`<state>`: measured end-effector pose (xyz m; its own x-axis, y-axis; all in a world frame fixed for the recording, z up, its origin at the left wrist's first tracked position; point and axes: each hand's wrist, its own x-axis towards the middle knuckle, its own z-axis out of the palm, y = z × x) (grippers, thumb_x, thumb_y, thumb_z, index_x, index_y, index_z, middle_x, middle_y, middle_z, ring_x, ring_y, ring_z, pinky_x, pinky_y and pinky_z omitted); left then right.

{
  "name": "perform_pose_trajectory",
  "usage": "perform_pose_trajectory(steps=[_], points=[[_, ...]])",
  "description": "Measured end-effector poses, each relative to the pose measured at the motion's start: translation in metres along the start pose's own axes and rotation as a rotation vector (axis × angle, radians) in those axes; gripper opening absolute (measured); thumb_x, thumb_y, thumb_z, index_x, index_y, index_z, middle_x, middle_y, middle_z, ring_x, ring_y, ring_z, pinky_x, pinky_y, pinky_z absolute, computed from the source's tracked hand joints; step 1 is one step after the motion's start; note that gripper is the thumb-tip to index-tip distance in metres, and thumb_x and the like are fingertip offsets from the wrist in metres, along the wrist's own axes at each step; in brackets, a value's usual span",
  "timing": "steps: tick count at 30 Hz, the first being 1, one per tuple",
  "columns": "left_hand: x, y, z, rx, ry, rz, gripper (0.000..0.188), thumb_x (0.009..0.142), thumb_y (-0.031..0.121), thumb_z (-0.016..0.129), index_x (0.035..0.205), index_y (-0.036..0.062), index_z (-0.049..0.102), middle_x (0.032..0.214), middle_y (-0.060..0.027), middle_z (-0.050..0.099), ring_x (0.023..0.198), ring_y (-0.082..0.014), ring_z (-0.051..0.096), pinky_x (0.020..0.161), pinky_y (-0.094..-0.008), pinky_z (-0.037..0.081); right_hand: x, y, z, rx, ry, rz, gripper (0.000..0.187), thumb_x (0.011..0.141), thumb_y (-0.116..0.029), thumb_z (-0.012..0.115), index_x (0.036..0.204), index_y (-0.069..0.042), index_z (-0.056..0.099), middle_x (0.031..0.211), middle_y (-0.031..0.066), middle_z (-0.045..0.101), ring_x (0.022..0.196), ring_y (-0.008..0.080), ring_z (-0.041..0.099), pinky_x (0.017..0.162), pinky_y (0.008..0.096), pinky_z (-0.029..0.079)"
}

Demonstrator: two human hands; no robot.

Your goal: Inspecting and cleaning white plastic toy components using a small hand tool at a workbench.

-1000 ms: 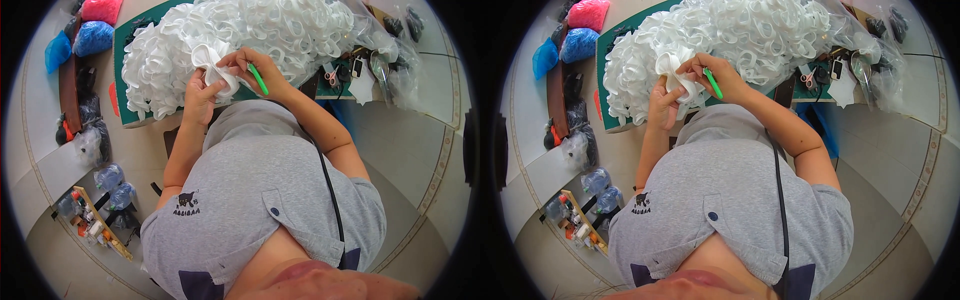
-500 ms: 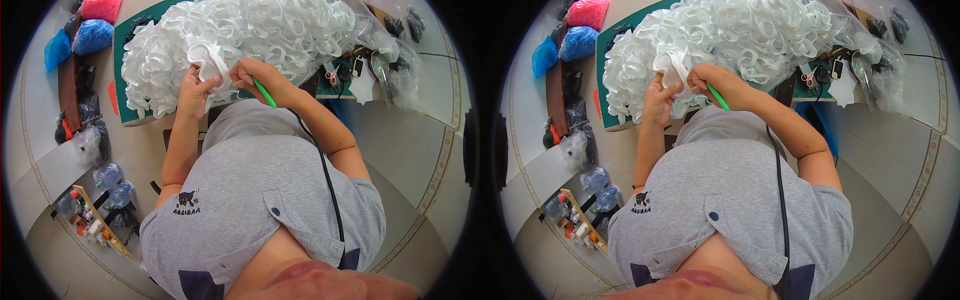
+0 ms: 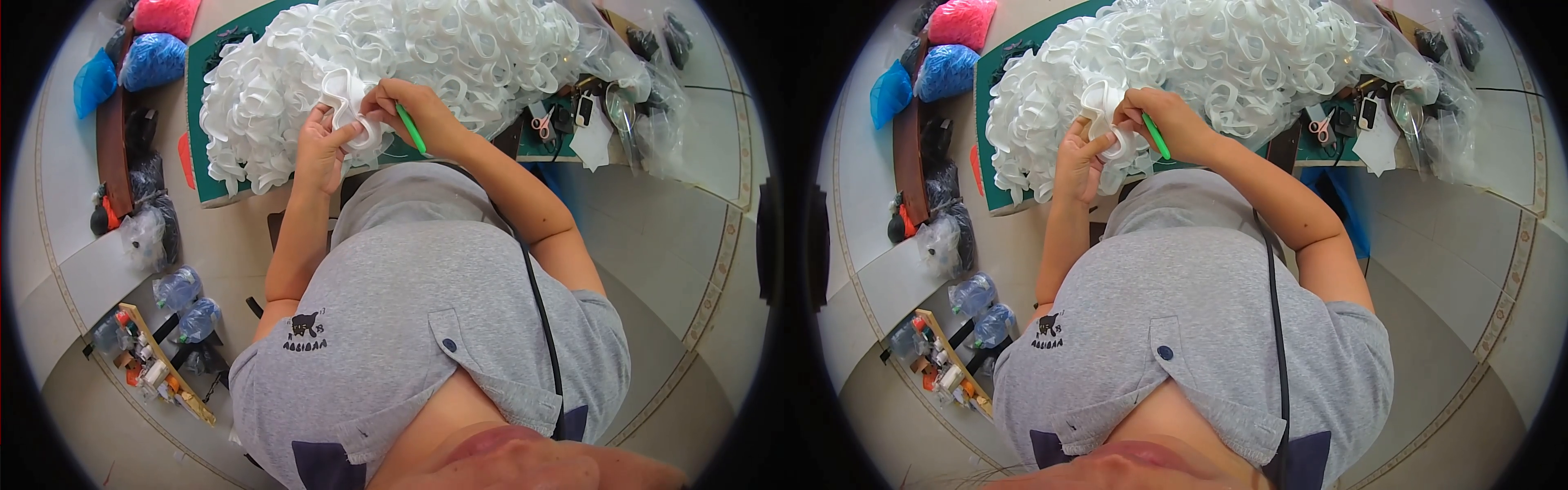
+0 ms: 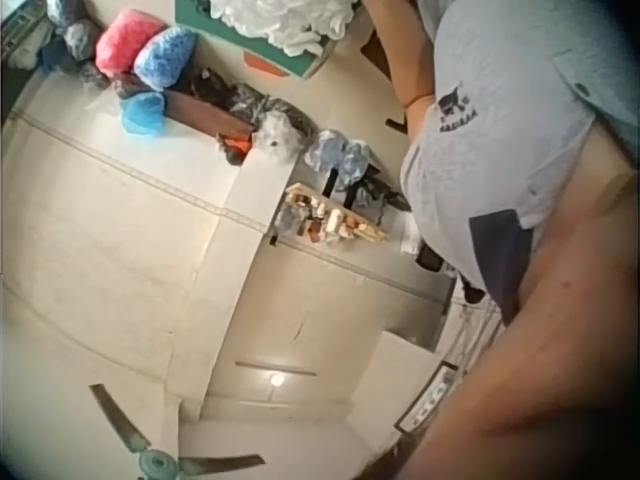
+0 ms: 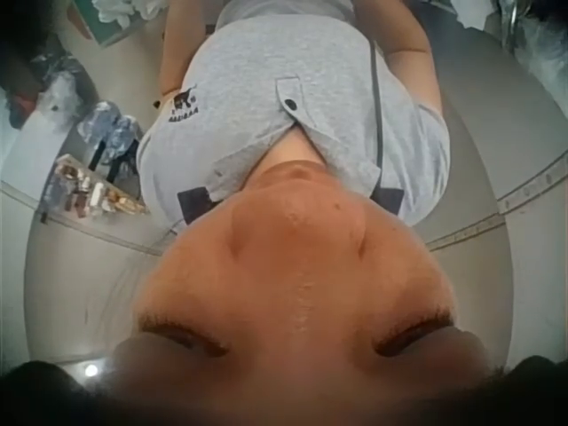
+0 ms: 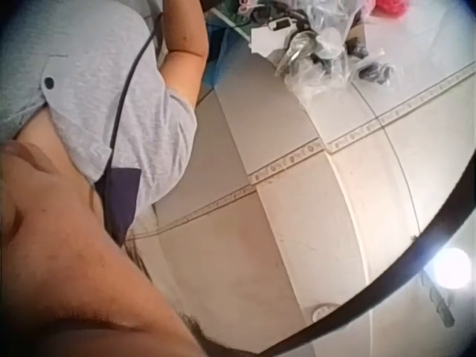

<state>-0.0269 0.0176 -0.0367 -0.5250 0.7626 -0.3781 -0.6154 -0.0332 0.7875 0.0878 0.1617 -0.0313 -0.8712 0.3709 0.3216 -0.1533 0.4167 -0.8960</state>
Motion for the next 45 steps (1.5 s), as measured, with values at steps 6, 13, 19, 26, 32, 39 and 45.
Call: perform_pose_trajectory(steps=[6, 13, 19, 26, 32, 39, 45], points=[[0.005, -0.001, -0.011, 0.006, 0.024, -0.014, 0.048, 0.079, -0.006, 0.065, 0.121, -0.0005, 0.043, 0.112, -0.0116, 0.061, 0.101, -0.0198, 0.061, 0.088, -0.0333, 0.05, -0.001, -0.009, -0.005, -0.091, -0.139, 0.0, 0.024, 0.075, 0.008, 0.06, 0.073, -0.003, 0.038, 0.082, 0.0082, 0.058, 0.074, 0.0273, 0.052, 0.069, 0.0328, 0.045], [0.038, 0.005, -0.05, -0.433, 0.102, -0.059, 0.037, 0.088, 0.003, 0.059, 0.121, 0.0012, 0.044, 0.117, -0.0115, 0.058, 0.108, -0.0214, 0.058, 0.094, -0.0357, 0.047, -0.022, -0.051, 0.009, 0.186, -0.703, -0.013, 0.02, 0.08, -0.004, 0.061, 0.074, -0.003, 0.042, 0.083, 0.0072, 0.058, 0.079, 0.0266, 0.055, 0.073, 0.0352, 0.044], [0.036, 0.003, -0.04, -0.318, 0.055, 0.094, 0.044, 0.085, -0.004, 0.058, 0.125, 0.0009, 0.041, 0.118, -0.0117, 0.057, 0.11, -0.0199, 0.056, 0.095, -0.0343, 0.046, -0.018, -0.041, 0.015, 0.114, -0.509, -0.032, 0.021, 0.081, -0.012, 0.066, 0.074, -0.005, 0.048, 0.08, 0.0082, 0.06, 0.078, 0.0275, 0.059, 0.067, 0.0371, 0.046], [-0.002, 0.015, -0.015, -0.079, -0.176, 0.125, 0.063, 0.074, -0.012, 0.065, 0.13, -0.0007, 0.039, 0.119, -0.0111, 0.058, 0.108, -0.0171, 0.057, 0.093, -0.0299, 0.045, -0.011, -0.028, 0.017, 0.462, -0.031, 0.046, 0.035, 0.097, -0.038, 0.048, 0.087, -0.005, 0.051, 0.068, 0.0003, 0.049, 0.066, 0.0108, 0.052, 0.058, 0.0273, 0.041], [-0.019, 0.005, -0.012, 0.197, -0.123, 0.116, 0.059, 0.075, -0.009, 0.064, 0.129, -0.0038, 0.042, 0.113, -0.0091, 0.061, 0.106, -0.0159, 0.058, 0.092, -0.0281, 0.044, 0.001, -0.015, -0.006, 0.362, 0.174, 0.242, 0.029, 0.097, -0.029, 0.051, 0.089, -0.002, 0.059, 0.073, 0.0017, 0.06, 0.068, 0.0059, 0.054, 0.062, 0.0208, 0.045], [-0.022, -0.01, -0.004, 0.376, -0.123, 0.138, 0.054, 0.076, -0.008, 0.061, 0.128, -0.0032, 0.044, 0.111, -0.0079, 0.061, 0.104, -0.0144, 0.058, 0.091, -0.0264, 0.042, 0.001, 0.027, 0.006, 0.17, 0.15, 0.381, 0.023, 0.09, -0.026, 0.063, 0.085, -0.003, 0.06, 0.072, -0.0011, 0.059, 0.067, 0.005, 0.052, 0.063, 0.0214, 0.045], [-0.012, -0.016, -0.009, 0.131, -0.069, -0.022, 0.027, 0.086, 0.008, 0.059, 0.112, -0.0009, 0.057, 0.093, -0.0006, 0.062, 0.082, -0.0062, 0.057, 0.073, -0.0204, 0.044, 0.003, 0.025, 0.023, 0.215, 0.124, 0.335, 0.033, 0.08, -0.018, 0.074, 0.072, -0.006, 0.043, 0.072, -0.0014, 0.058, 0.066, 0.0071, 0.049, 0.061, 0.0219, 0.043]])
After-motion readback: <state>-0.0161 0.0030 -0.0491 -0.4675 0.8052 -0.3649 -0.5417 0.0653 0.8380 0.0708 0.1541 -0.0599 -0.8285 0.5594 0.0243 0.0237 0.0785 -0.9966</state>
